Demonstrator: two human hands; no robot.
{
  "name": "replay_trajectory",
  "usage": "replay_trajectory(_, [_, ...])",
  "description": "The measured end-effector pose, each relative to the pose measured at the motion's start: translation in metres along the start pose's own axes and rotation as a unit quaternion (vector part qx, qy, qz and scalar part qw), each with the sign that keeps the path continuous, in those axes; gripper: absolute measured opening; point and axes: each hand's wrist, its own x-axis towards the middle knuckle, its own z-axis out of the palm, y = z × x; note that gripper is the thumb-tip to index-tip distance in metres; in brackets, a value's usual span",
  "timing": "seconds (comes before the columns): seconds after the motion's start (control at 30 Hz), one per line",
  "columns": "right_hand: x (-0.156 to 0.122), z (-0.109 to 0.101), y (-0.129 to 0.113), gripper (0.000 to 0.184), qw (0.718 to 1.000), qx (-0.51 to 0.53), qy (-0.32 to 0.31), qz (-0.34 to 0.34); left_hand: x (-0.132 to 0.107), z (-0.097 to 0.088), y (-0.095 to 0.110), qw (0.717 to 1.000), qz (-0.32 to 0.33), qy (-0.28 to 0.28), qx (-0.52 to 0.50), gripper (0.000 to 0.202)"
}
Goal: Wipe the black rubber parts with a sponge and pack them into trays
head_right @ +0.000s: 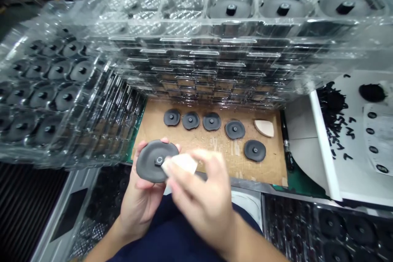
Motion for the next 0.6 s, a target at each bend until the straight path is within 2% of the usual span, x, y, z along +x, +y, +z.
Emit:
replay_trajectory(0.1, [-0.0011,-0.0002,0.0005,0.023,0.999,0.033,-0.019,-0.016,-0.0005,-0.0002,-0.0006,1.000,-0.013,-0.006,-0.008,0.053])
replay_trajectory(0.23, [-0.0015,-0.0001,0.0025,0.023,1.000,0.001,0.000,0.010,-0.0004,0.0009,-0.0010,1.000,0.002,0.008,0.002,0.053])
replay_trajectory(0.37, [-0.0030,-0.0002,0.0006,0.025,0.999,0.031,-0.013,-0.030,-0.0008,0.0022,-0.0009,1.000,-0.020,-0.003,-0.010,0.053])
replay_trajectory(0.5, [-0.0037,0.0007,0.0001,0.025,1.000,-0.001,-0.009,-0.010,0.0003,0.0028,-0.0004,1.000,-0.018,0.006,-0.005,0.052])
replay_trajectory(0.6, [-0.0043,0.0030,0.0038,0.027,0.999,0.019,-0.008,-0.029,0.0018,0.0022,-0.0008,0.999,-0.034,-0.001,-0.017,0.052])
